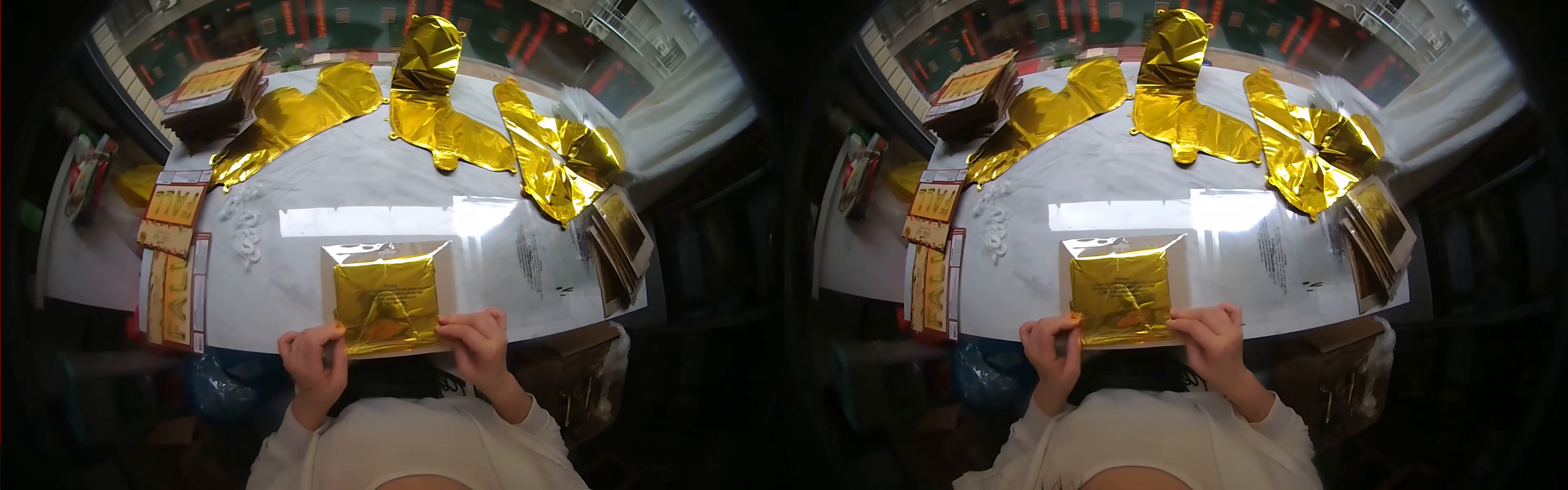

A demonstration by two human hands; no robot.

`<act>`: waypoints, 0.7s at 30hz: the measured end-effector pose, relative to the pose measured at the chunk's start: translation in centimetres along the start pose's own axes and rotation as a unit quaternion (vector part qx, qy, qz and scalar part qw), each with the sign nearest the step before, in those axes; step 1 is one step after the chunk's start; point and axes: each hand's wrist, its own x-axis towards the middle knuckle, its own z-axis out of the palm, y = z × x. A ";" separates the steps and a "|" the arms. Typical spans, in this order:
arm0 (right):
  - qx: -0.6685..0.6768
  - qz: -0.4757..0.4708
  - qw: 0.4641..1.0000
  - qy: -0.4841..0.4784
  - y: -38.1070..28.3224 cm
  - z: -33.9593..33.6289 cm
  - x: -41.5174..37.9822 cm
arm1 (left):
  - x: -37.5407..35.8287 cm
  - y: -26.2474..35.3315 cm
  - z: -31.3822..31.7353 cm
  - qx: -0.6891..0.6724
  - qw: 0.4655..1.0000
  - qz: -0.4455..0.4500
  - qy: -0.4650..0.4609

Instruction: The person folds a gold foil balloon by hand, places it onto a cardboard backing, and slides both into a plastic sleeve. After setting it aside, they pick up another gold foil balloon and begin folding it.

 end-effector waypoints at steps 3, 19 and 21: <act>-0.036 -0.034 0.999 -0.010 0.5 0.4 -0.6 | -0.1 -0.4 0.2 0.021 0.999 0.029 0.031; -0.074 -0.171 0.977 0.103 -0.7 -7.1 0.2 | 4.5 0.7 0.5 -0.481 0.834 0.265 -0.055; 0.050 -0.100 0.964 0.240 2.7 -11.3 0.3 | 5.5 0.7 -1.2 -0.532 0.777 0.325 -0.091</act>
